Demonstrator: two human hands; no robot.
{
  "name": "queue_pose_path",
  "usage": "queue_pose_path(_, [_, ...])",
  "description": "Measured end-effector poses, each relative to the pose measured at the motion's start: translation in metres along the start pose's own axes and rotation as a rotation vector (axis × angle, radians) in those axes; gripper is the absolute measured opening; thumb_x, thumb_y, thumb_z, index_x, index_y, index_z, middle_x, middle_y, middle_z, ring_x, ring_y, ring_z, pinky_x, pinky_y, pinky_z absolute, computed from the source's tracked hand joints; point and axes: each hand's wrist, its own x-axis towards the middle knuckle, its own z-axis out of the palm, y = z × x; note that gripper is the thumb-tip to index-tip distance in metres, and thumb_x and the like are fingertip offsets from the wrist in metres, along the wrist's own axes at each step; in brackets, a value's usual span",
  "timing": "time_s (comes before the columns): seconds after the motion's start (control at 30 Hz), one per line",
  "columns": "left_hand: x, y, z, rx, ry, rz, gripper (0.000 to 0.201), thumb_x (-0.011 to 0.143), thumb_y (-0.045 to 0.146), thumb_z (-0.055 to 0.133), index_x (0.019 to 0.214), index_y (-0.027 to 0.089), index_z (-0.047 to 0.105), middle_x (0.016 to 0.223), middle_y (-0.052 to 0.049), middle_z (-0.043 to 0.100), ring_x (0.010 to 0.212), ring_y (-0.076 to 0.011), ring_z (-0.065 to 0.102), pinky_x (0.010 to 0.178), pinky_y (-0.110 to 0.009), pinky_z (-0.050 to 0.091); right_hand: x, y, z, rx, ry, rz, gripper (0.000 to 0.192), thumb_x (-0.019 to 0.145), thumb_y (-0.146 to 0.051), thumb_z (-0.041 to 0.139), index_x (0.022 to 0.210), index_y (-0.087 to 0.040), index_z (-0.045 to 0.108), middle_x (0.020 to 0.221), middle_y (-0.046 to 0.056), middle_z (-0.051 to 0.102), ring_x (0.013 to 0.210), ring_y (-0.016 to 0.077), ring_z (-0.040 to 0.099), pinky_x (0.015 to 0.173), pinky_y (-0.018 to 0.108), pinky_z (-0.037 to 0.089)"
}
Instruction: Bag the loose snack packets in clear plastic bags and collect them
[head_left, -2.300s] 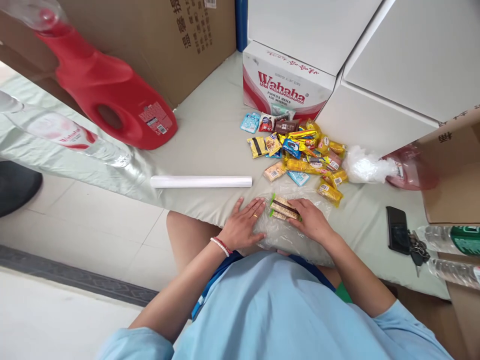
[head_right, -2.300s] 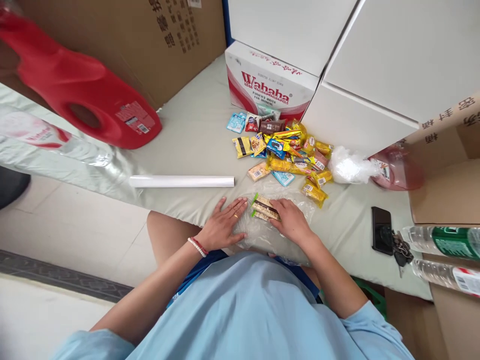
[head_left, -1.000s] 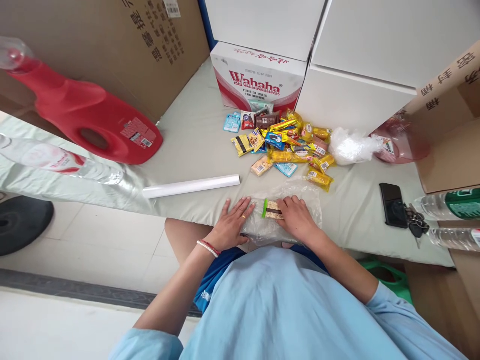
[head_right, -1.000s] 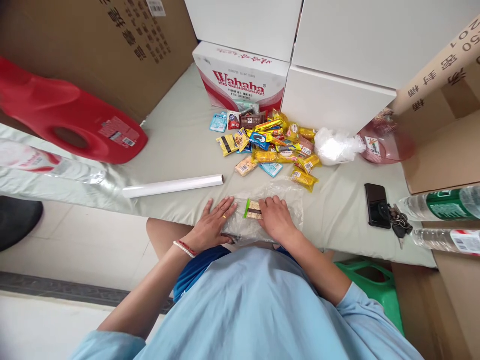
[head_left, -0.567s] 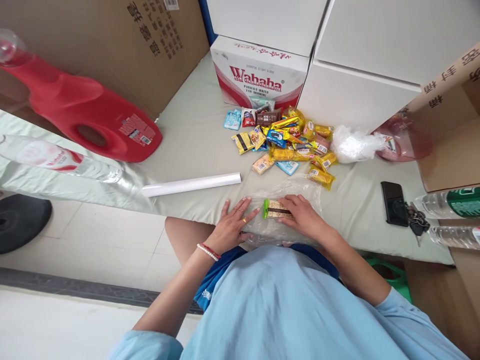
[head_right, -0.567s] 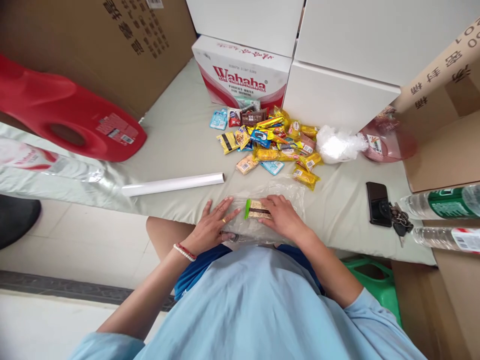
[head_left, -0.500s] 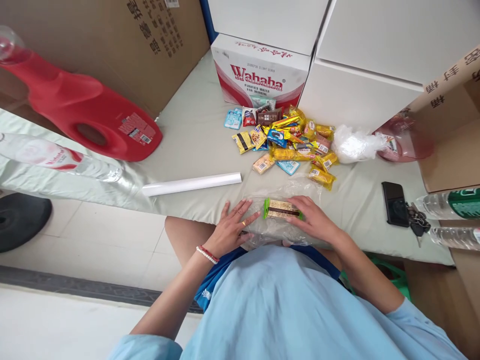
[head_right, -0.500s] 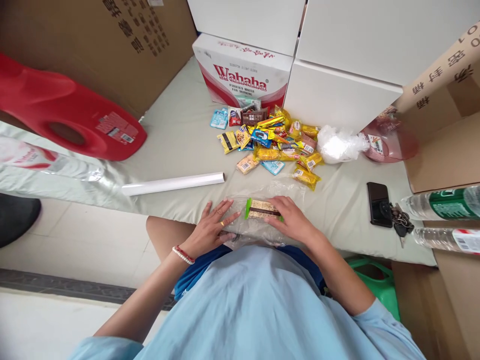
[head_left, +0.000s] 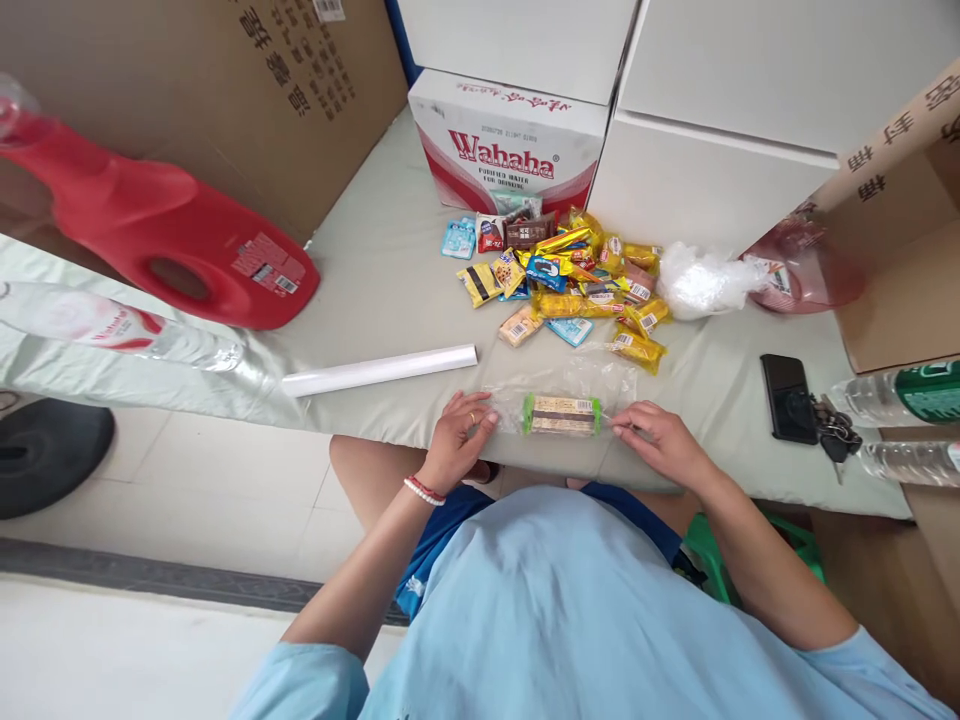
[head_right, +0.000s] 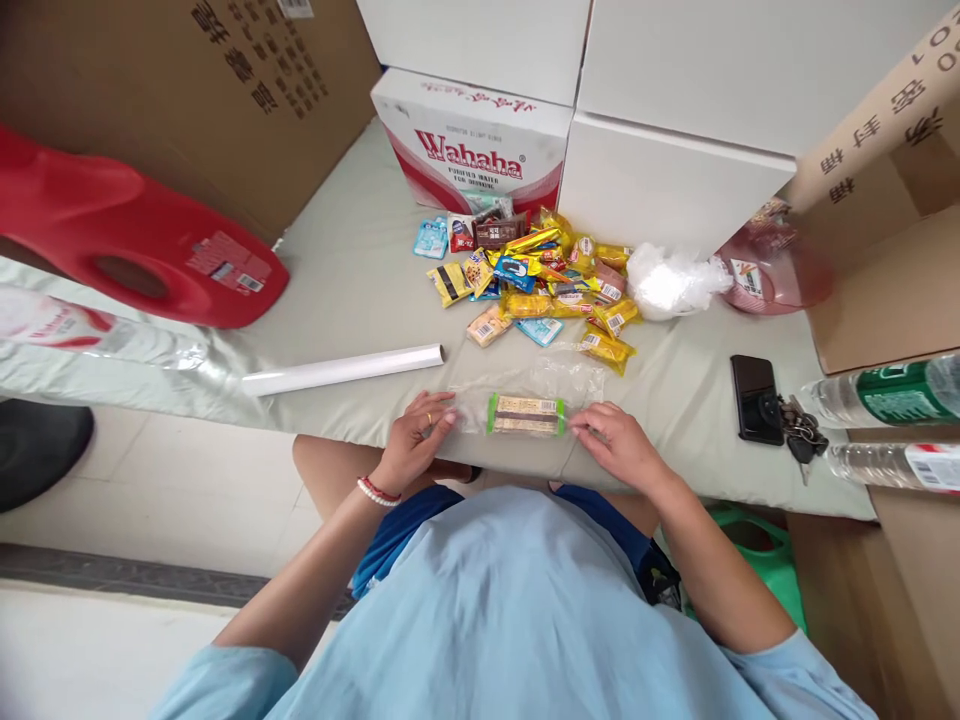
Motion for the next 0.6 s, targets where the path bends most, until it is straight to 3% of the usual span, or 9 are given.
queue_pose_path(0.1, [0.009,-0.005,0.007,0.07,0.114,-0.153,0.026,0.096,0.039,0.056,0.077,0.024,0.066,0.091,-0.005,0.074,0.121,-0.0281,0.065,0.114,-0.052,0.044,0.017,0.012,0.001,0.051,0.016,0.235,0.029,0.098,-0.043,0.054,0.092,-0.022,0.072,0.086,0.004,0.073,0.079,0.0193,0.067,0.073,0.029,0.049])
queue_pose_path(0.2, [0.011,-0.002,0.009,0.252,0.267,-0.28,0.014,0.088,0.034,0.061,0.089,0.022,0.068,0.105,-0.011,0.069,0.121,-0.0329,0.06,0.109,-0.053,0.047,0.03,0.023,0.008,-0.103,0.005,0.397,0.028,0.096,-0.042,0.054,0.088,-0.021,0.071,0.077,0.002,0.072,0.07,0.0184,0.063,0.065,0.027,0.041])
queue_pose_path(0.3, [0.0,0.013,0.006,0.439,0.47,-0.277,0.026,0.087,0.028,0.059,0.109,0.017,0.069,0.12,-0.017,0.06,0.124,-0.0364,0.055,0.111,-0.058,0.041,0.036,0.027,0.014,-0.269,0.003,0.422,0.021,0.095,-0.035,0.055,0.094,-0.021,0.071,0.085,0.003,0.074,0.077,0.0189,0.064,0.065,0.027,0.038])
queue_pose_path(0.37, [-0.01,0.03,0.006,0.508,0.514,-0.184,0.027,0.09,0.024,0.056,0.113,0.019,0.069,0.121,-0.017,0.06,0.127,-0.0369,0.052,0.113,-0.06,0.036,0.036,0.024,0.014,-0.327,-0.018,0.422,0.02,0.097,-0.033,0.054,0.097,-0.022,0.071,0.09,0.004,0.074,0.083,0.02,0.064,0.067,0.028,0.039])
queue_pose_path(0.43, [-0.017,0.047,0.012,0.521,0.368,-0.014,0.027,0.091,0.021,0.055,0.113,0.024,0.071,0.118,-0.013,0.065,0.125,-0.0345,0.055,0.111,-0.057,0.035,0.036,0.019,0.011,-0.394,-0.037,0.41,0.021,0.098,-0.033,0.054,0.1,-0.022,0.072,0.094,0.006,0.074,0.091,0.0229,0.063,0.07,0.029,0.042])
queue_pose_path(0.5, [-0.015,0.062,0.024,0.516,0.105,0.158,0.035,0.093,0.019,0.052,0.121,0.029,0.071,0.12,-0.009,0.07,0.123,-0.0313,0.058,0.106,-0.052,0.037,0.04,0.012,0.005,-0.484,-0.01,0.369,0.022,0.099,-0.032,0.055,0.108,-0.02,0.072,0.103,0.01,0.072,0.102,0.0276,0.06,0.078,0.033,0.045])
queue_pose_path(0.6, [0.003,0.074,0.047,0.566,-0.153,0.216,0.047,0.097,0.016,0.044,0.138,0.028,0.064,0.138,-0.008,0.068,0.121,-0.0301,0.058,0.095,-0.048,0.041,0.059,0.002,-0.005,-0.574,0.08,0.209,0.033,0.1,-0.031,0.055,0.127,-0.017,0.068,0.12,0.015,0.068,0.119,0.0329,0.052,0.093,0.039,0.046])
